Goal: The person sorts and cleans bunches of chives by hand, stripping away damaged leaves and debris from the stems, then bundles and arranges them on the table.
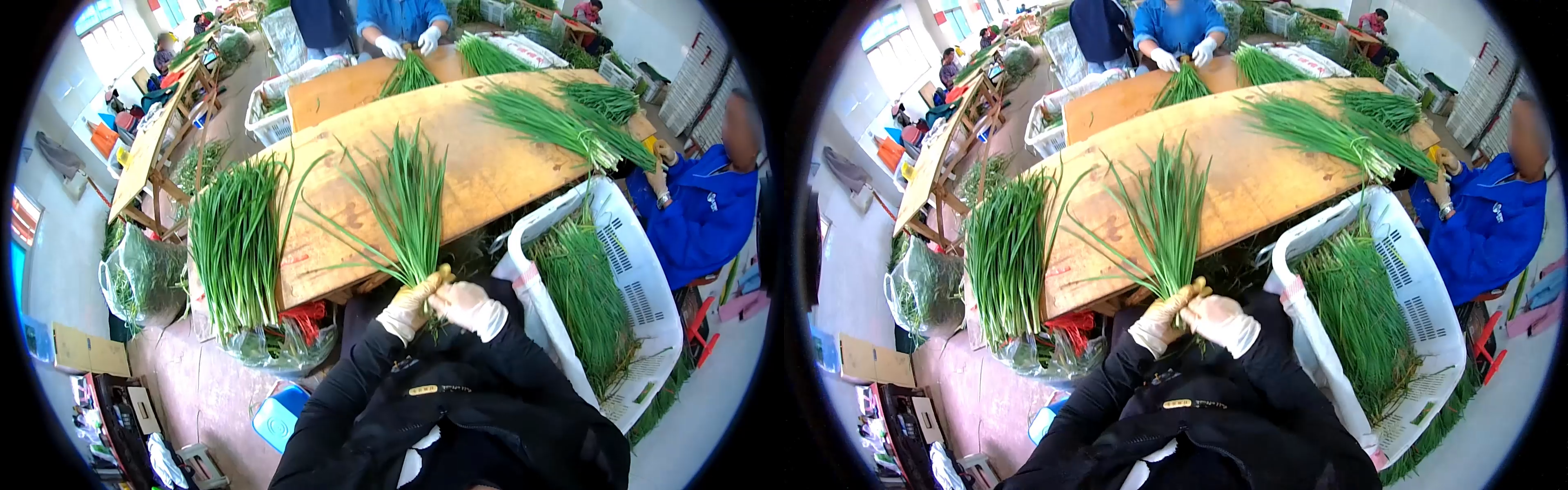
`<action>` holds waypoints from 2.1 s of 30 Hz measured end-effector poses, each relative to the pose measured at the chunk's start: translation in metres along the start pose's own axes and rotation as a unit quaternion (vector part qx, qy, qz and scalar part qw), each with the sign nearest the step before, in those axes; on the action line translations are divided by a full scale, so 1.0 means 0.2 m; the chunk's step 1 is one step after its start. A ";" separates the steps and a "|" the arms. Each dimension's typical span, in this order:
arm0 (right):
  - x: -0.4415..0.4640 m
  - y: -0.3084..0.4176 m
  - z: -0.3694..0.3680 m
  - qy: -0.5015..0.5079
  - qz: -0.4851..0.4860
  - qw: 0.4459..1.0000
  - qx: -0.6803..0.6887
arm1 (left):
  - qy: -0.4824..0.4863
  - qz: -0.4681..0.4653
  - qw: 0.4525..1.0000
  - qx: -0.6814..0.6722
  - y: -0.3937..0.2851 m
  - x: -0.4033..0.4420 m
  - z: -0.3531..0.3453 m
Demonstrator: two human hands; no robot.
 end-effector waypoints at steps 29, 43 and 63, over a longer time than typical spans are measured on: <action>0.66 0.28 0.81 -0.243 0.160 0.725 0.624 | -0.126 -0.464 0.586 0.653 -1.00 -0.30 -0.68; 1.10 0.69 0.65 -0.171 0.094 0.700 0.687 | -0.248 -0.375 0.661 0.600 -1.20 -0.52 -0.16; 1.78 1.33 -0.65 0.289 0.026 0.446 0.847 | -0.267 -0.441 0.584 0.626 -1.78 -1.46 0.33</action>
Point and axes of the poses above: each hand's wrist, its own x-axis towards the middle knuckle, its own z-axis out of the back of the hand, y = z × x, the point moved 9 cm from there along x, towards the middle knuckle, and after that the axes turned 1 degree about z, right-handed, at the moved point
